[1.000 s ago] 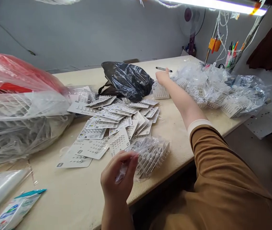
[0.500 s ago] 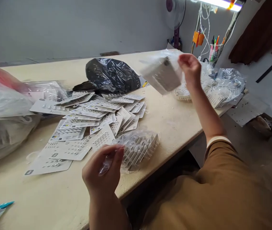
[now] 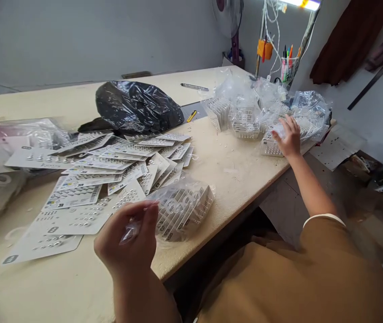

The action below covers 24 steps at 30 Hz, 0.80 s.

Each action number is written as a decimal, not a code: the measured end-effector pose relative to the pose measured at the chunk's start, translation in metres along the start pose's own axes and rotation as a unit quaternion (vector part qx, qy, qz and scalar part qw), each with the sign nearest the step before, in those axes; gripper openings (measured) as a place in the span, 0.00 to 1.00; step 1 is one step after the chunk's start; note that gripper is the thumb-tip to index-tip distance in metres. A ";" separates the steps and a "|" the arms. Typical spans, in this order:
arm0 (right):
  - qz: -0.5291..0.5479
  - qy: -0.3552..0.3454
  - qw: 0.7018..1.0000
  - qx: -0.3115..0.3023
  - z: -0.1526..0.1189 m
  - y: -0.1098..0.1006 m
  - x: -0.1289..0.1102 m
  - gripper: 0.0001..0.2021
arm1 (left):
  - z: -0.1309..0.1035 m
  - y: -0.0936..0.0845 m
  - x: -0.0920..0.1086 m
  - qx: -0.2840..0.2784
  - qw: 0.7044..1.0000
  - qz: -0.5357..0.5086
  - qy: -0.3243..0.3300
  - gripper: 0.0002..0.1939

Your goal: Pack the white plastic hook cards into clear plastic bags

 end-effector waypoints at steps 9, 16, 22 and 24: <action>-0.076 -0.013 0.997 -0.002 -0.030 0.007 -0.023 0.37 | 0.012 0.006 -0.001 0.023 1.000 0.019 -0.001 0.01; -0.005 -0.135 0.990 -0.033 -0.081 0.036 -0.061 0.26 | 0.052 0.012 -0.006 -0.014 0.997 -0.022 -0.067 0.06; 0.090 -0.167 0.981 0.034 -0.083 0.044 -0.052 0.24 | 0.085 0.001 -0.011 0.013 0.997 -0.063 -0.049 0.10; 0.106 -0.169 0.978 0.052 -0.082 0.045 -0.047 0.22 | 0.102 -0.016 -0.014 0.044 0.997 -0.058 -0.026 0.14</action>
Point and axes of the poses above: each hand's wrist, its own z-axis towards the middle knuckle, its own y-axis out of the palm, x = y × z, the point moved 2 cm from there along z, towards the middle knuckle, and after that the axes turned 11 degrees about -x, right-handed, at the moved point
